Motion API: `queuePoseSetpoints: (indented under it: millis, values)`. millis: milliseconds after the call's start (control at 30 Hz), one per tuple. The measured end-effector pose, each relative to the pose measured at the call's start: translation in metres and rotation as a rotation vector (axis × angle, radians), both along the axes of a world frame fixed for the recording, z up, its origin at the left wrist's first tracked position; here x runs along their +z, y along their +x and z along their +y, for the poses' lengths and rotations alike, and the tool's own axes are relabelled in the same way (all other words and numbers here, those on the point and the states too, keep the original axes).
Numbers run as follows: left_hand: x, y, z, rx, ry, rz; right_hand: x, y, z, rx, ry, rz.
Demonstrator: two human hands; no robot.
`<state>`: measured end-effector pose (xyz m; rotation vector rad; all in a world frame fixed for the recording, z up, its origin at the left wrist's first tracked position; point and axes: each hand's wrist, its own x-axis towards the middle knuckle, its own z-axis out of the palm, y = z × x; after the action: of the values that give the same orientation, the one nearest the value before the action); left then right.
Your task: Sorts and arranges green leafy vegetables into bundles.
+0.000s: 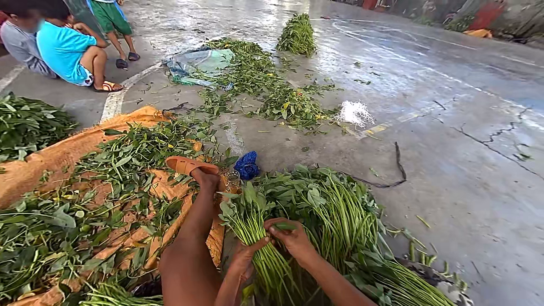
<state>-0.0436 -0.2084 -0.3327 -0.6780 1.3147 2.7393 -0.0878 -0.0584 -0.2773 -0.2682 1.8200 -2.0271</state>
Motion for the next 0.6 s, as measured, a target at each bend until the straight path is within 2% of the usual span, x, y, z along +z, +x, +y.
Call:
queuePoseSetpoints:
  millis: [33, 67, 133, 167, 200, 233, 333, 400, 500, 600]
  values:
    - [-0.005, -0.001, -0.006, 0.008, 0.022, 0.011, 0.002, 0.001, 0.008, 0.106, 0.067, 0.028]
    - [-0.008, -0.002, -0.012, 0.013, 0.027, 0.023, 0.006, 0.001, 0.021, 0.272, 0.266, 0.086]
    - [-0.01, -0.003, -0.027, 0.024, 0.018, 0.045, 0.019, -0.004, 0.046, 0.664, 0.813, 0.11]
    - [-0.009, -0.003, -0.032, 0.026, 0.01, 0.048, 0.018, -0.009, 0.058, 0.764, 0.995, 0.072]
    - [-0.008, -0.002, -0.034, 0.023, 0.003, 0.046, 0.012, -0.015, 0.071, 0.742, 1.117, 0.026]
    - [-0.007, -0.001, -0.034, 0.017, 0.002, 0.043, 0.006, -0.023, 0.085, 0.619, 1.206, -0.002]
    - [-0.011, -0.002, -0.026, -0.009, 0.039, 0.044, -0.015, -0.054, 0.109, 0.084, 1.369, -0.028]
    - [-0.013, -0.002, -0.019, -0.045, 0.047, 0.046, -0.025, -0.07, 0.117, -0.012, 1.416, -0.054]
    - [-0.018, 0.002, -0.025, -0.044, 0.041, 0.057, -0.012, -0.072, 0.117, -0.053, 1.307, -0.022]
    - [-0.022, 0.002, -0.032, 0.0, 0.043, 0.066, 0.016, -0.062, 0.116, -0.216, 1.13, 0.104]
